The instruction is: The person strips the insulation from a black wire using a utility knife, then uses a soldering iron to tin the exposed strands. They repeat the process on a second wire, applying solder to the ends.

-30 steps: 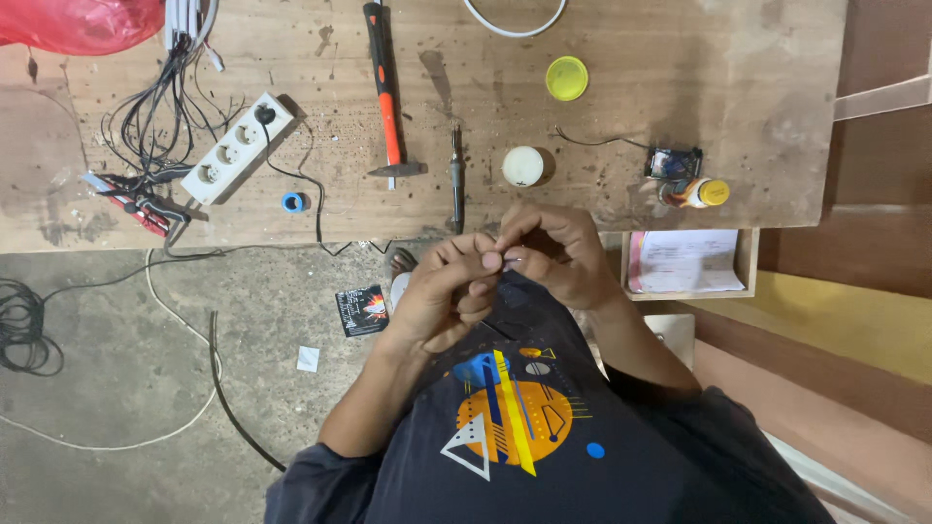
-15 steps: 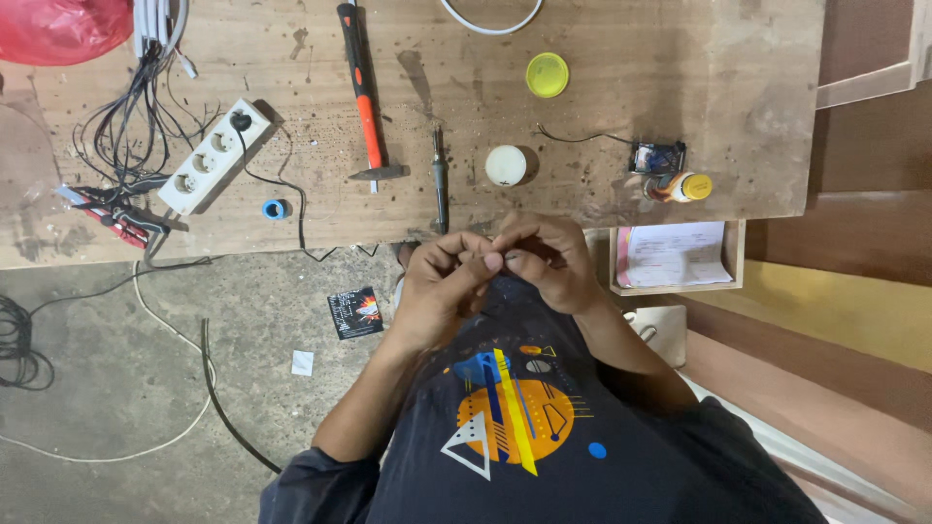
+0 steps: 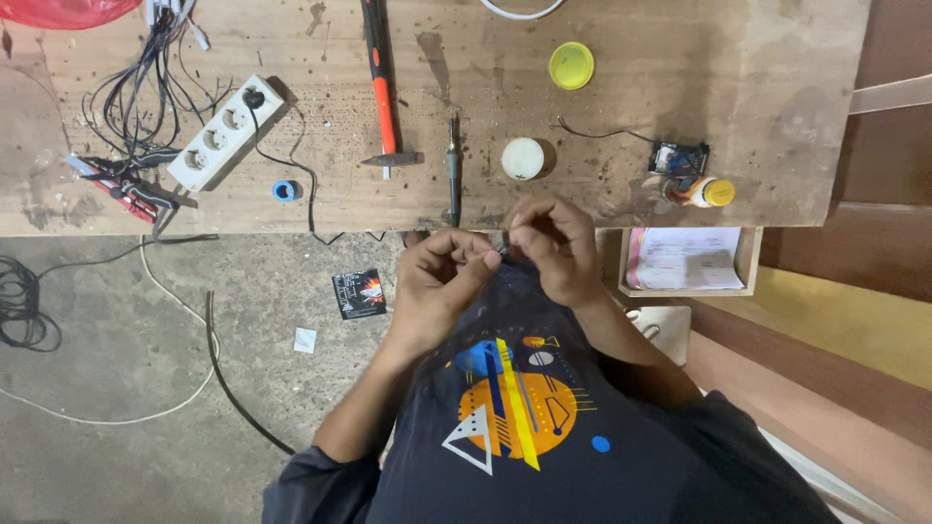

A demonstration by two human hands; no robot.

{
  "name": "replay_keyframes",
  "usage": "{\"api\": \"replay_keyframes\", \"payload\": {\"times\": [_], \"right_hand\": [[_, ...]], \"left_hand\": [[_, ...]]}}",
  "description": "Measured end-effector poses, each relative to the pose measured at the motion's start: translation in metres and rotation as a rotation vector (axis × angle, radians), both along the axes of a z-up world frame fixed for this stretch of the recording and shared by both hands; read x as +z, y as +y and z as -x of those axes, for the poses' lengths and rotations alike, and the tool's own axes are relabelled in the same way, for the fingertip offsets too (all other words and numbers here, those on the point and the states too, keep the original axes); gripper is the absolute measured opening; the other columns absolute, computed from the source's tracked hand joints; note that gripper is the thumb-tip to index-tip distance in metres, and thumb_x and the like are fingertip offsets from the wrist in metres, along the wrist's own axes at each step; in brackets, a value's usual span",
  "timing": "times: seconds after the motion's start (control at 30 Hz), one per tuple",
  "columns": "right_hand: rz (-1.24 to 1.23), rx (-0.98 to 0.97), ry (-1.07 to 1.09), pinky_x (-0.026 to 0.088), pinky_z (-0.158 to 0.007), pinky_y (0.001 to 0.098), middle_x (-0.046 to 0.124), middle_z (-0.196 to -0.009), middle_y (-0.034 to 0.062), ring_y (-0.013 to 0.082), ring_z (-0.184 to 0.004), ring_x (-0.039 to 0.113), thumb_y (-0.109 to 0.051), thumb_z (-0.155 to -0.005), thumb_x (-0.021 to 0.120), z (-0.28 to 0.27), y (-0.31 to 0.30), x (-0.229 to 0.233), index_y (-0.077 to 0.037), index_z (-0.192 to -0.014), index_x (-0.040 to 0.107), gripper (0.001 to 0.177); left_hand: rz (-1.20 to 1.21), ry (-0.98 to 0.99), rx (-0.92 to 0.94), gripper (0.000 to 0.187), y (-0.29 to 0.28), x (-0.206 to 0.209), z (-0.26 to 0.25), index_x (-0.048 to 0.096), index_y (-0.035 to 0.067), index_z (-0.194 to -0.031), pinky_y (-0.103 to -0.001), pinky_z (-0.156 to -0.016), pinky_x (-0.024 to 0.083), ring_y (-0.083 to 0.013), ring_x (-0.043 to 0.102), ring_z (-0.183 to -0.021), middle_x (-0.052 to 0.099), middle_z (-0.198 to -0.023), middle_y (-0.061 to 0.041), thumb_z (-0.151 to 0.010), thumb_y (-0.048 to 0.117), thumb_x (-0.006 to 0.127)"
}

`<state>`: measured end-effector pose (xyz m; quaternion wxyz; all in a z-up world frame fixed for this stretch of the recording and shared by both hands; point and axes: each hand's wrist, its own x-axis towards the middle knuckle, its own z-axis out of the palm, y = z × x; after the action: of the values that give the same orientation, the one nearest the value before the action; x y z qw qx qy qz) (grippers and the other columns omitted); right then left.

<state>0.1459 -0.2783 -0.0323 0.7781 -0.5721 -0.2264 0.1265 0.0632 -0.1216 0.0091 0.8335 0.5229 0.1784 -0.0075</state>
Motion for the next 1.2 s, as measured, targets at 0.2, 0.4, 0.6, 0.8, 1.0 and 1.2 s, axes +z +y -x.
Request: {"api": "replay_keyframes", "payload": {"times": [0.2, 0.4, 0.6, 0.8, 1.0, 1.2], "right_hand": [[-0.022, -0.021, 0.093, 0.052, -0.064, 0.0279, 0.06, -0.078, 0.0123, 0.0143, -0.073, 0.059, -0.02, -0.103, 0.061, -0.014, -0.009, -0.004, 0.005, -0.105, 0.061, 0.025], [0.159, 0.108, 0.041, 0.057, -0.066, 0.0346, 0.068, -0.079, 0.0179, 0.0197, -0.075, 0.067, -0.011, -0.089, 0.078, -0.013, 0.005, 0.035, 0.01, -0.105, 0.07, 0.028], [0.216, 0.141, 0.083, 0.052, -0.062, 0.0267, 0.066, -0.074, 0.0118, 0.0125, -0.071, 0.062, -0.01, -0.093, 0.077, -0.01, 0.012, 0.011, 0.005, -0.097, 0.074, 0.016], [0.325, 0.412, 0.11, 0.053, -0.065, 0.0327, 0.069, -0.074, 0.0091, 0.0164, -0.071, 0.063, -0.018, -0.098, 0.072, -0.019, 0.016, 0.033, -0.003, -0.095, 0.075, 0.016], [0.579, 0.339, 0.282, 0.055, -0.085, 0.0548, 0.07, -0.1, 0.0293, 0.0401, -0.095, 0.068, -0.028, -0.097, 0.071, -0.024, -0.012, -0.02, 0.01, -0.127, 0.06, 0.05], [0.899, -0.184, 0.135, 0.06, -0.076, 0.0428, 0.071, -0.097, 0.0174, 0.0357, -0.09, 0.073, -0.024, -0.1, 0.073, -0.028, -0.065, -0.167, -0.002, -0.117, 0.069, 0.027]], "left_hand": [[-0.036, 0.006, 0.124, 0.01, 0.001, 0.006, -0.003, 0.071, -0.009, -0.093, -0.016, -0.04, 0.039, -0.0033, 0.051, -0.046, 0.062, -0.06, -0.006, -0.088, -0.001, 0.076], [-0.092, -0.014, 0.147, 0.01, 0.007, -0.001, -0.006, 0.071, -0.007, -0.093, -0.018, -0.042, 0.041, -0.0068, 0.054, -0.047, 0.061, -0.06, -0.008, -0.088, 0.0, 0.077], [-0.184, -0.026, 0.123, 0.006, 0.014, 0.001, -0.004, 0.072, -0.006, -0.094, -0.021, -0.046, 0.042, -0.009, 0.051, -0.051, 0.059, -0.059, -0.009, -0.093, 0.0, 0.072], [-0.374, -0.017, -0.161, 0.008, 0.039, 0.018, 0.003, 0.076, -0.002, -0.092, -0.024, -0.047, 0.042, -0.0104, 0.052, -0.051, 0.06, -0.055, -0.01, -0.094, 0.004, 0.072], [-0.453, 0.104, -0.145, 0.01, 0.033, -0.053, 0.004, 0.074, -0.003, -0.094, -0.028, -0.048, 0.038, -0.0157, 0.05, -0.054, 0.059, -0.059, -0.014, -0.098, 0.004, 0.067], [-0.37, 0.155, -0.172, 0.01, 0.014, -0.098, 0.004, 0.073, -0.001, -0.094, -0.029, -0.05, 0.043, -0.0159, 0.054, -0.058, 0.062, -0.068, -0.013, -0.099, 0.006, 0.067]]}}
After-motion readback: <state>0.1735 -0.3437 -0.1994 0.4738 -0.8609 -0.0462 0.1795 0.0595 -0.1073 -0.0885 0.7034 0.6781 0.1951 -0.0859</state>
